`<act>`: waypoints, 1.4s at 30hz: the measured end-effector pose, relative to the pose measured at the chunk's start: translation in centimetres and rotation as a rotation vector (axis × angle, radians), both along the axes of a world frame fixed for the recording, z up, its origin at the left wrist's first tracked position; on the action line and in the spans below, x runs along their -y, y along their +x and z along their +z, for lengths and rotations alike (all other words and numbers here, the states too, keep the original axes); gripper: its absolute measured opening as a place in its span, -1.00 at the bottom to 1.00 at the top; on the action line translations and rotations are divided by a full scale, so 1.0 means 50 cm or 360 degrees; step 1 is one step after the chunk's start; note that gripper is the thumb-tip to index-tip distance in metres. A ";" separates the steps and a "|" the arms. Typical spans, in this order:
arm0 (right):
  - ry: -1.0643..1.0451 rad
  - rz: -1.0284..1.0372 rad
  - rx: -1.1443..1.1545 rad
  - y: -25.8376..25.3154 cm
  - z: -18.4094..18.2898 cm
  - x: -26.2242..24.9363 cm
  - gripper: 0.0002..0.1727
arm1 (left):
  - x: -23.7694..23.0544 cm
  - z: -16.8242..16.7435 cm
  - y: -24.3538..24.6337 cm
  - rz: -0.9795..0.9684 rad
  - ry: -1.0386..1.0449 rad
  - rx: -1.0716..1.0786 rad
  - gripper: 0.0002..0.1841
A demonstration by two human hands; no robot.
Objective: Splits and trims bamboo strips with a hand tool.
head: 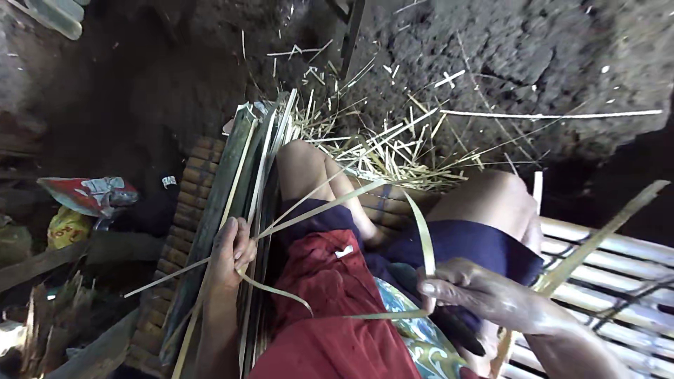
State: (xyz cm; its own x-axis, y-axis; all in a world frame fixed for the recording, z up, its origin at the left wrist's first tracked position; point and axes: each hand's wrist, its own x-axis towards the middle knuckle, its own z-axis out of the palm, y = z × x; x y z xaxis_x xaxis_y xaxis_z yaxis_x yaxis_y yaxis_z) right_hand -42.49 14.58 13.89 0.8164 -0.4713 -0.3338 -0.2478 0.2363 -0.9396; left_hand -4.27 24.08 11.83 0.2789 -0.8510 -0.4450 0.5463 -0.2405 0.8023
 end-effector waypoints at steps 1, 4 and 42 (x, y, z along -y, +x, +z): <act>0.0015 -0.0071 -0.0111 0.000 0.012 0.015 -0.53 | -0.005 0.001 0.004 -0.0015 -0.0020 0.0015 -0.56; -0.0145 -0.0213 -0.0423 -0.019 0.025 0.083 -0.52 | -0.015 0.006 0.012 -0.0044 -0.0026 0.0040 -0.59; -0.1606 -0.1128 -0.1431 -0.191 0.158 -0.116 -0.75 | 0.378 0.069 -0.383 -0.1260 -0.1932 0.2441 -0.32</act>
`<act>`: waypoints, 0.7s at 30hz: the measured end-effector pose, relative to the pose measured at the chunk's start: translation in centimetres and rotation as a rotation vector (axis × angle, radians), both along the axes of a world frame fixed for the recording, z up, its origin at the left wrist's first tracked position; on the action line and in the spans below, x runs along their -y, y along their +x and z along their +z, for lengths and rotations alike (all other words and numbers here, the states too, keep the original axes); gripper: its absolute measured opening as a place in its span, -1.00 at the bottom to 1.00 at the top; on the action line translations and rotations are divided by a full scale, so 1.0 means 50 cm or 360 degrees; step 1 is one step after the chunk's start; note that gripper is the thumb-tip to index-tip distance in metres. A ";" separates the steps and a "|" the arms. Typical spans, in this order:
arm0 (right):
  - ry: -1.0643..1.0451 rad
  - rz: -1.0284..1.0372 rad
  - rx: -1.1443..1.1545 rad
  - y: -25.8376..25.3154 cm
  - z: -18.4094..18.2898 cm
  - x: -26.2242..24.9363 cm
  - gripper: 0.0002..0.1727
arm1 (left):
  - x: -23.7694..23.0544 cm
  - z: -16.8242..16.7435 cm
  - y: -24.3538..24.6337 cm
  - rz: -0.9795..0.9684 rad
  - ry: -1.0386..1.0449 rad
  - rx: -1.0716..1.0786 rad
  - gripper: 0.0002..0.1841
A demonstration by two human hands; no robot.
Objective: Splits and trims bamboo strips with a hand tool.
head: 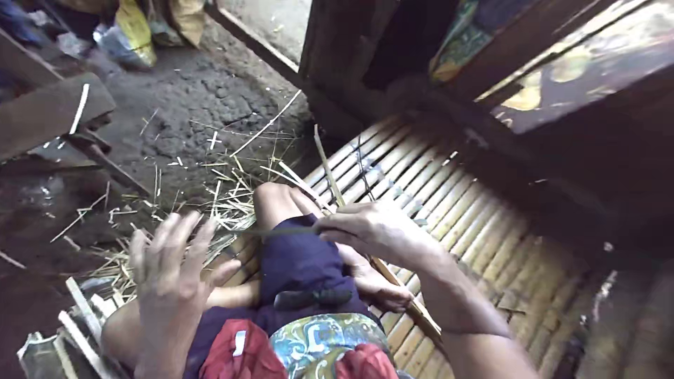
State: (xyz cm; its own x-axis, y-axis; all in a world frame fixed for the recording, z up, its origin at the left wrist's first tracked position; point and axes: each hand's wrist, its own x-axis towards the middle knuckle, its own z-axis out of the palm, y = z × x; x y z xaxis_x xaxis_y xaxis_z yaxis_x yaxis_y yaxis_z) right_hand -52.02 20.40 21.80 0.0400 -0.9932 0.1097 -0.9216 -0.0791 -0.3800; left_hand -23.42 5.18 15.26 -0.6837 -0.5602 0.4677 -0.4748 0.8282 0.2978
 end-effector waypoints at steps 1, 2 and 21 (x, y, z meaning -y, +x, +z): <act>-0.0032 -0.0184 -0.0066 -0.008 -0.005 -0.018 -0.78 | 0.003 -0.004 0.001 0.0024 0.0028 -0.0008 -0.20; -0.0057 -0.0405 -0.0124 -0.020 -0.013 -0.034 -0.80 | 0.007 -0.011 0.003 0.0068 0.0041 -0.0032 -0.13; 0.0627 -0.1786 0.0061 -0.240 -0.408 -0.225 -0.29 | 0.108 -0.150 0.142 0.0917 0.1177 0.0292 -0.55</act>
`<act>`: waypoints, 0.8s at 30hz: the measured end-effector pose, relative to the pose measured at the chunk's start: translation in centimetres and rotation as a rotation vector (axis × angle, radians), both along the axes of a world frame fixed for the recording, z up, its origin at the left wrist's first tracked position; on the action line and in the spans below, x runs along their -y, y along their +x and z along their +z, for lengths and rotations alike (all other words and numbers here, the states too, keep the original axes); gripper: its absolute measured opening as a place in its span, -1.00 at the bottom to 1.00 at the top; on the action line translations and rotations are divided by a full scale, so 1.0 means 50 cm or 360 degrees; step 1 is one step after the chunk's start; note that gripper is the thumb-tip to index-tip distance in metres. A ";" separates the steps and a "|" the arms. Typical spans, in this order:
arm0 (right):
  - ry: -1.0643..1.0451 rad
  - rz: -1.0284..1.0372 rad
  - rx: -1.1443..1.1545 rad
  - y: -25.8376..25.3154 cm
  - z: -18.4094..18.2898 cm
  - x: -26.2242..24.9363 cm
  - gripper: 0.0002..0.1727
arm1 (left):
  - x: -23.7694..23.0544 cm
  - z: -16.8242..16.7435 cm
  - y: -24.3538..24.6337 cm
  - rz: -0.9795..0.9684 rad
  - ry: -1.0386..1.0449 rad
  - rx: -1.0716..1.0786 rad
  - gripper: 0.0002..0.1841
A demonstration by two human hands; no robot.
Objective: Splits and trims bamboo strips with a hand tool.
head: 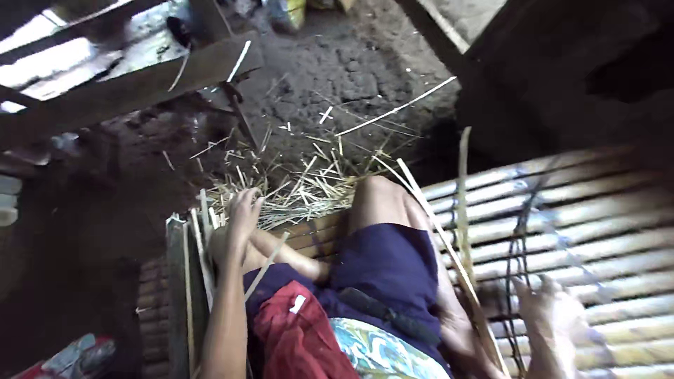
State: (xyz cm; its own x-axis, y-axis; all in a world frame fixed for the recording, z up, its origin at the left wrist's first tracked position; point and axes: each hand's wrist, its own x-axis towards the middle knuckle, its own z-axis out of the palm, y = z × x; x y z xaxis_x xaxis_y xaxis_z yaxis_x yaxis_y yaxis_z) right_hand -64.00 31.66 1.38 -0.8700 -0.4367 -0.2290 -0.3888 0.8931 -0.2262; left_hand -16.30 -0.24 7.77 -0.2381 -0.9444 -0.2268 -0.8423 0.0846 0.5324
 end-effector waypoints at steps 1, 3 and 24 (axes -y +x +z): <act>-0.0122 0.0108 -0.0083 -0.002 0.000 0.010 -0.27 | -0.002 -0.004 -0.016 0.0007 0.0046 -0.0045 -0.54; -0.0290 0.0338 -0.0125 0.051 0.054 0.072 -0.34 | -0.004 -0.014 -0.051 0.0062 0.0172 -0.0204 -0.49; -0.0431 0.1304 0.1136 0.281 0.200 0.151 -0.62 | -0.303 0.129 -0.211 -0.0014 0.1212 -0.1457 -0.72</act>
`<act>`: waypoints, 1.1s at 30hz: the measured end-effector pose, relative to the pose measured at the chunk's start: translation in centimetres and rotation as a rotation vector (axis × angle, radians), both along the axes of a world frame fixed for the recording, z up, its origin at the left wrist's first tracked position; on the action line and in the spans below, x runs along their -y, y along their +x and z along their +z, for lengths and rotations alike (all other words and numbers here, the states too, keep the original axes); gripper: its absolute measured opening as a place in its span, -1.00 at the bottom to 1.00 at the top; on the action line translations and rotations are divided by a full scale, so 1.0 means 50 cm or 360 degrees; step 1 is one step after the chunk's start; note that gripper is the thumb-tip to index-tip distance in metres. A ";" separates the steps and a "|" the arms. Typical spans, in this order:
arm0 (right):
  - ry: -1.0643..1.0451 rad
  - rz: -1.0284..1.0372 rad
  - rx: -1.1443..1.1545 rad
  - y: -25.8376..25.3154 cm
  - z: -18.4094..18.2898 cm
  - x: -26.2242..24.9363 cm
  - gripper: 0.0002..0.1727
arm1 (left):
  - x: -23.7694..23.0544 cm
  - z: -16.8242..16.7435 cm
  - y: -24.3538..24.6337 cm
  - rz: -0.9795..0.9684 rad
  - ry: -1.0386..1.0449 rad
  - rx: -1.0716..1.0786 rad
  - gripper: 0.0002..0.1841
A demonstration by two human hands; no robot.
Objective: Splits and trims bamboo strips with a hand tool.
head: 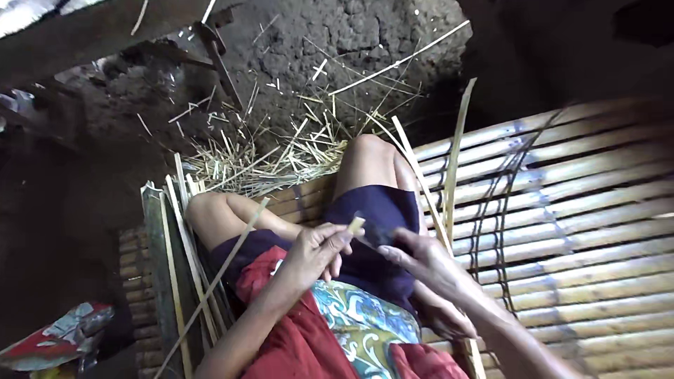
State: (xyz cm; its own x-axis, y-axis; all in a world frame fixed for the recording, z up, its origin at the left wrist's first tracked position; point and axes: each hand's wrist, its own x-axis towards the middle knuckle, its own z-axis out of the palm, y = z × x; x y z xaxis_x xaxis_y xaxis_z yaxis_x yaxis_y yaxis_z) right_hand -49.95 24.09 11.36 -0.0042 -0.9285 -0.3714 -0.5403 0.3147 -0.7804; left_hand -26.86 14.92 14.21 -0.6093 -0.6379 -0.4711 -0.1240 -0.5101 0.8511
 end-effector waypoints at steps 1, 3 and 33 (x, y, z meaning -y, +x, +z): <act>-0.0035 -0.0123 0.0226 -0.013 0.007 -0.001 -0.70 | -0.015 0.014 0.000 -0.0064 0.0011 -0.0033 -0.71; 0.0045 -0.0178 0.0724 -0.035 0.031 -0.002 -0.88 | -0.042 0.036 -0.001 -0.0139 -0.0015 -0.0071 -0.73; 0.0909 0.0795 0.1017 -0.054 0.180 0.126 -0.77 | -0.105 0.060 -0.011 0.0245 -0.0219 -0.0132 -0.87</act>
State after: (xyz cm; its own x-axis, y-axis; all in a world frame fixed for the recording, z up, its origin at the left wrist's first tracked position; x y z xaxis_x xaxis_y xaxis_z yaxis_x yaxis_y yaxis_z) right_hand -52.63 17.79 20.38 0.6957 -0.4498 -0.5600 -0.2440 0.5853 -0.7733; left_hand -27.42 20.15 17.19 -0.5329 -0.7810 -0.3256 0.0197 -0.3962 0.9180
